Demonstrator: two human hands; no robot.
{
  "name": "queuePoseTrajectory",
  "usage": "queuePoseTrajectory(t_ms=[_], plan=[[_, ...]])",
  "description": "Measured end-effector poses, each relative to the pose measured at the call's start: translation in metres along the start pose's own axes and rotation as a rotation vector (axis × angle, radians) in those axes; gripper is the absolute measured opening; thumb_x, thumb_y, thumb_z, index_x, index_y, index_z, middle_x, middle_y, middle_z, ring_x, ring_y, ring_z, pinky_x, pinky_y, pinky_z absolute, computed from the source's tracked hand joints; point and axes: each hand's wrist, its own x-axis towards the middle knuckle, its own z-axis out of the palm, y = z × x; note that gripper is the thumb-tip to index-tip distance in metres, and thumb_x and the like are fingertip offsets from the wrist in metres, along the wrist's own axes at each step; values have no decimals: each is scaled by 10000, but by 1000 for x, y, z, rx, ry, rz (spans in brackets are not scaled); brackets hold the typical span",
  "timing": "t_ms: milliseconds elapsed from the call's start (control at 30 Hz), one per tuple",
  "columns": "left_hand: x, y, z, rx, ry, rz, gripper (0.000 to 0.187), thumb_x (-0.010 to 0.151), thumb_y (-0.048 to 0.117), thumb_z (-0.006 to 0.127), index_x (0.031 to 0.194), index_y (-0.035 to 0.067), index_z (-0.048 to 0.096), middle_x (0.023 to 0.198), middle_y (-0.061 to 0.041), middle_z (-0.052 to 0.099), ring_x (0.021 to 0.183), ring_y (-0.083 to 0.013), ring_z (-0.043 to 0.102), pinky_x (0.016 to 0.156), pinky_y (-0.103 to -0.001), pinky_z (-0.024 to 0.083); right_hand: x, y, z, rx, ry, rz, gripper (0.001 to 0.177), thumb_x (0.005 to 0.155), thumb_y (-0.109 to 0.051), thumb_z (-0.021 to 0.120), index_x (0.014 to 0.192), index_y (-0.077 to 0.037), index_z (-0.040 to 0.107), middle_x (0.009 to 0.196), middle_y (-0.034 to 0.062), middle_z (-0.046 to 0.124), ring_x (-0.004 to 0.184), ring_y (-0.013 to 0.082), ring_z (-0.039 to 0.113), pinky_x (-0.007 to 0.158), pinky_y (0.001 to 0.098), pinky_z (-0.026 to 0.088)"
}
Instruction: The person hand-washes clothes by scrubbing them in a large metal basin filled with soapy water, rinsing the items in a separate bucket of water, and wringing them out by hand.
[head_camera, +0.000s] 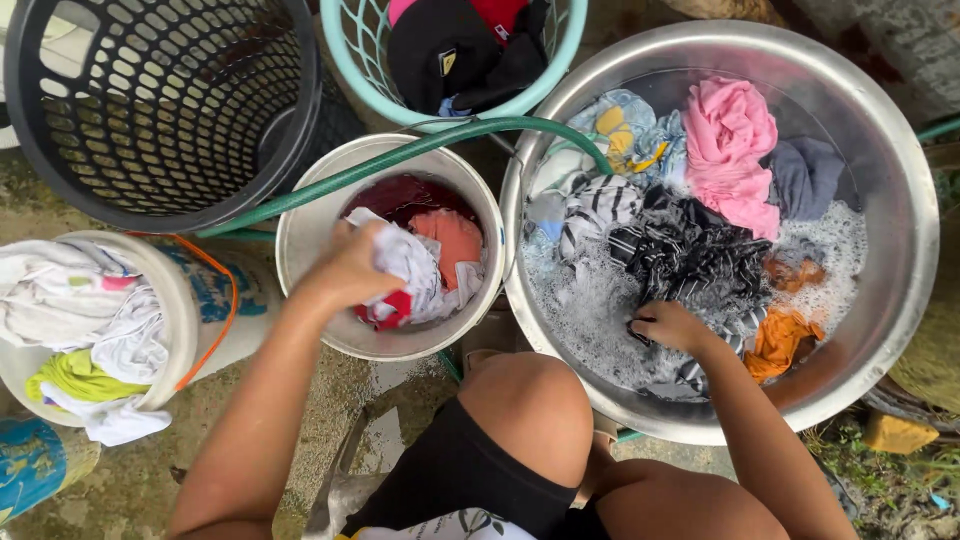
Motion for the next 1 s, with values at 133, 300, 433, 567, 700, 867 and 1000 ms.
queuePoseTrajectory(t_ms=[133,300,433,567,700,867,1000], plan=[[64,-18,123,337,-312,54,1107,643,381,987,1492,80,343,1455,-437,252,1383,-529,277,1101,-532,346,-24,-49,-27,-64,300,134,509,820,-445,750,1165,-72,703,1100,195,705,1030,388,669,933,480,551],[130,-35,223,430,-379,77,892,693,320,917,1407,60,449,1402,-385,361,1335,-486,367,1094,-511,374,-33,-75,-11,-365,447,317,773,741,-363,815,1429,-177,516,1410,166,451,1273,392,418,924,579,483],[160,-41,252,465,-405,128,725,733,271,862,1338,44,534,1360,-343,449,1296,-452,438,1088,-494,397,-29,-53,28,-567,280,211,537,829,-309,736,1350,-283,609,1450,128,457,1302,394,444,1011,548,498],[164,-66,226,568,-435,131,565,773,223,806,1269,28,619,1317,-301,536,1257,-417,509,1082,-478,420,-36,-11,17,-541,152,127,423,858,-324,698,1280,-328,664,1466,16,485,1335,332,459,1095,583,452],[129,-45,163,715,-501,270,423,813,174,751,1201,12,704,1275,-259,624,1218,-383,581,1076,-461,442,-52,16,25,-362,331,417,423,887,-345,661,1289,-213,660,1411,205,495,1184,505,487,929,544,496],[60,82,35,422,-528,329,399,995,325,636,1065,-61,708,1095,-270,716,946,-405,721,895,-492,555,-93,-10,-38,158,327,180,342,1002,-296,568,1019,22,693,903,200,722,891,344,711,857,450,556],[35,187,22,-130,-271,844,288,899,249,736,1041,32,610,1030,-153,717,941,-296,708,814,-415,553,-178,-121,-142,530,546,116,286,1045,-196,520,1137,11,695,950,143,732,846,220,690,766,376,578]])
